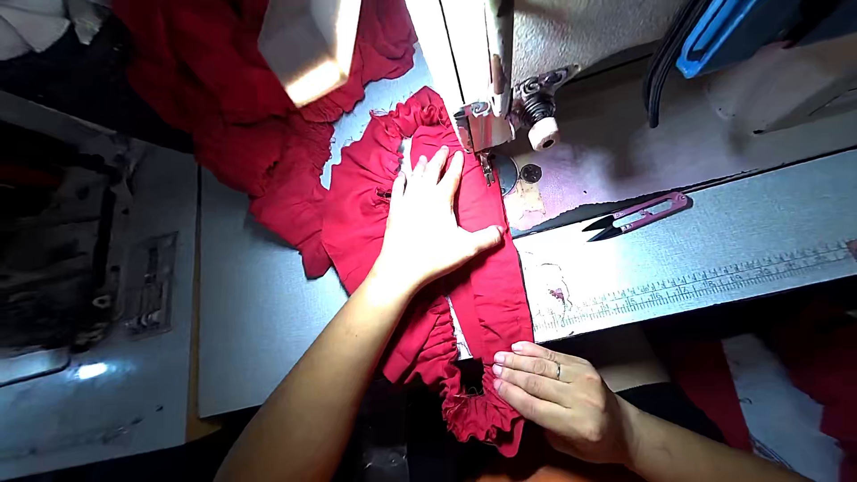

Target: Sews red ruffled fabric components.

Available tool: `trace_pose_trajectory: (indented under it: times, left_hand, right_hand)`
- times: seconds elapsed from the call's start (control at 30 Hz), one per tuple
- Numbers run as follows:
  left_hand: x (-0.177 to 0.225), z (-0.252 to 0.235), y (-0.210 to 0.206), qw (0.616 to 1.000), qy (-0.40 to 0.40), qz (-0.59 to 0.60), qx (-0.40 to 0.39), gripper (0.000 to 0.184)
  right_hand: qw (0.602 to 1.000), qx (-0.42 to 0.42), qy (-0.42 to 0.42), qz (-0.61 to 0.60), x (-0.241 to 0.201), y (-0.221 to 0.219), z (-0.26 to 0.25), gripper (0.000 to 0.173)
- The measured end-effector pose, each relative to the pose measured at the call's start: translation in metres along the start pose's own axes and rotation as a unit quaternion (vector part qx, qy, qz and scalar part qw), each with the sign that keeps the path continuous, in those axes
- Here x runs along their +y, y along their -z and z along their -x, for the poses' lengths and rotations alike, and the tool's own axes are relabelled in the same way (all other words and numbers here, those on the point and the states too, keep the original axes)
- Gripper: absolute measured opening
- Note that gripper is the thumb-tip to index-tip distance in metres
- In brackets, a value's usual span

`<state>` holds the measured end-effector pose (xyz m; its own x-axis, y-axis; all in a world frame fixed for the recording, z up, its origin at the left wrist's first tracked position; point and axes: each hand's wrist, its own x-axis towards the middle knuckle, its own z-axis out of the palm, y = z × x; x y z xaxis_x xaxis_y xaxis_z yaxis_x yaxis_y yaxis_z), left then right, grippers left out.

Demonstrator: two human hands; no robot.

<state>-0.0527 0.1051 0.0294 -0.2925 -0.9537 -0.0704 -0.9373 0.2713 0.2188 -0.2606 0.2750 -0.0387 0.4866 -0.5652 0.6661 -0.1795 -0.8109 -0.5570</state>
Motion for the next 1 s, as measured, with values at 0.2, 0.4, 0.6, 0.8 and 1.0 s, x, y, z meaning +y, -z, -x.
trace_pose_trajectory:
  times: [0.2, 0.4, 0.6, 0.8, 1.0]
  left_hand:
    - [0.003, 0.001, -0.002, 1.0, 0.008, -0.008, -0.018, 0.133]
    - [-0.005, 0.003, -0.005, 1.0, -0.014, 0.006, -0.011, 0.127]
    - [-0.028, 0.002, -0.011, 0.992, -0.072, 0.104, 0.02, 0.08]
    - [0.019, 0.062, 0.017, 0.979, -0.102, 0.085, 0.154, 0.029]
    - [0.063, 0.194, 0.023, 0.964, -0.058, 0.259, 0.009, 0.068]
  right_hand:
    - [1.0, 0.015, -0.001, 0.003, 0.001, -0.009, 0.004, 0.026]
    - [0.999, -0.005, 0.018, 0.031, -0.001, -0.005, -0.002, 0.025]
    - [0.999, -0.002, 0.012, 0.036, -0.003, -0.006, -0.003, 0.025]
    - [0.999, 0.009, 0.01, 0.047, -0.006, -0.003, -0.014, 0.022]
    - [0.997, -0.021, 0.042, 0.059, -0.015, 0.008, -0.044, 0.02]
